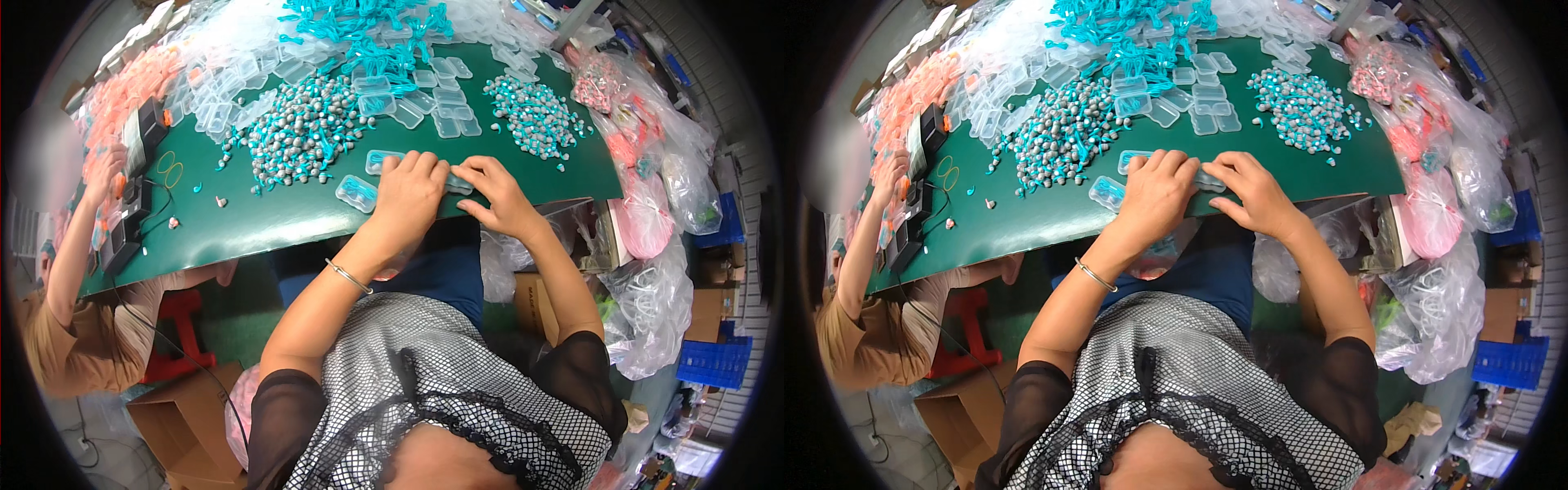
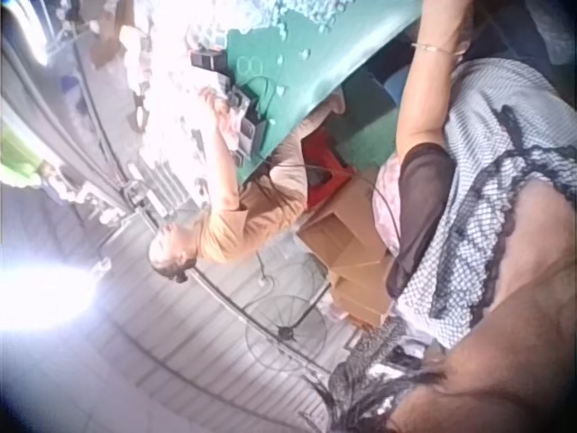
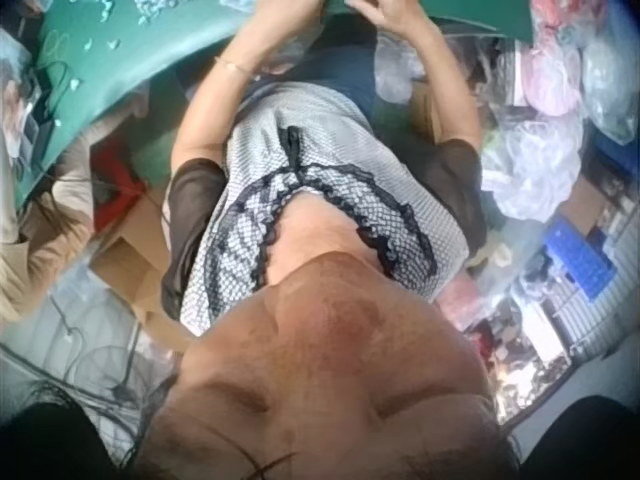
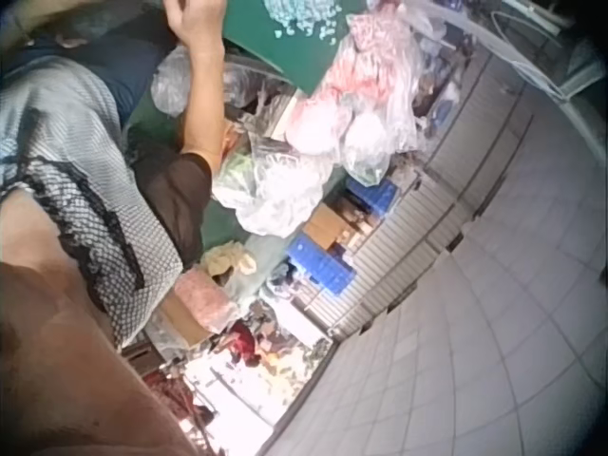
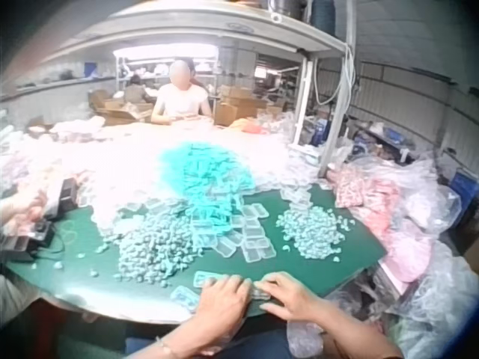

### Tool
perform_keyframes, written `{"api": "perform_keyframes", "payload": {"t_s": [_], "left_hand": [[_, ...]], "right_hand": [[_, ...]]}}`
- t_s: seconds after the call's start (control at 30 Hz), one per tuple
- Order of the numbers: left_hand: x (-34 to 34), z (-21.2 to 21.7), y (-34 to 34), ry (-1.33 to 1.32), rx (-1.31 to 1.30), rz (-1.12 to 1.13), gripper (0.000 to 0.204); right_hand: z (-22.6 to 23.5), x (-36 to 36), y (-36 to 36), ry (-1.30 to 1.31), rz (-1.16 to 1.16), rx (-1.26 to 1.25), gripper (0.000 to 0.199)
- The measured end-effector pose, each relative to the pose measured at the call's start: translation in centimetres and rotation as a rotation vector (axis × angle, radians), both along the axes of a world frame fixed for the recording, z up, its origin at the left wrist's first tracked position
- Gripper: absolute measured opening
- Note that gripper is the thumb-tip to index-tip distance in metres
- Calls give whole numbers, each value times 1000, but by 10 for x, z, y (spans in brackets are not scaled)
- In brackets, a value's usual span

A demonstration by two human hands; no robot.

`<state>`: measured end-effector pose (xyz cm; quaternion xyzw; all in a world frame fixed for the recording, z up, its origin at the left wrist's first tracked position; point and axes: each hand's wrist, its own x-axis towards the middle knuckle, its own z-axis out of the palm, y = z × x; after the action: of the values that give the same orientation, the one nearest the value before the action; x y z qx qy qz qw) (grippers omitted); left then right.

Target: Placing small blue and silver beads into clear plastic storage boxes.

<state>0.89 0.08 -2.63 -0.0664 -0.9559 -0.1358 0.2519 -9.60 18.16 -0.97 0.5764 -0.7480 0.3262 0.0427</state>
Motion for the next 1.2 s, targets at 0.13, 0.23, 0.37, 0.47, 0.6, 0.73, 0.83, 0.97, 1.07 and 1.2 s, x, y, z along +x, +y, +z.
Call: {"api": "perform_keyframes", "payload": {"t_s": [0.13,0.23,0.37,0.47,0.6,0.73,0.83,0.97,1.07,1.2], "left_hand": [[-7,2,3,26,12,-47,27],[0,6,-10,51,69,-163,24],[14,21,-28,45,61,-167,23],[23,25,-47,48,26,-14,43],[33,15,-65,-164,90,-5,91],[31,4,-56,-50,51,97,73],[19,-10,-58,100,133,49,57],[27,-1,-62,79,268,19,46],[46,4,-74,68,451,21,45],[95,42,-111,211,870,-15,46]], "right_hand": [[-13,-1,-1,19,-49,-42,40],[-7,9,-5,-74,-36,-75,34],[3,15,-26,-79,10,-123,26],[0,16,-54,-41,16,-169,33],[-6,14,-74,-39,13,-164,44],[-12,19,-79,-136,-25,-101,47],[-19,21,-78,-306,-79,-116,46],[-28,23,-75,-738,49,-201,52],[-24,37,-82,-859,119,-267,58],[-33,34,-77,-874,55,-287,56]]}}
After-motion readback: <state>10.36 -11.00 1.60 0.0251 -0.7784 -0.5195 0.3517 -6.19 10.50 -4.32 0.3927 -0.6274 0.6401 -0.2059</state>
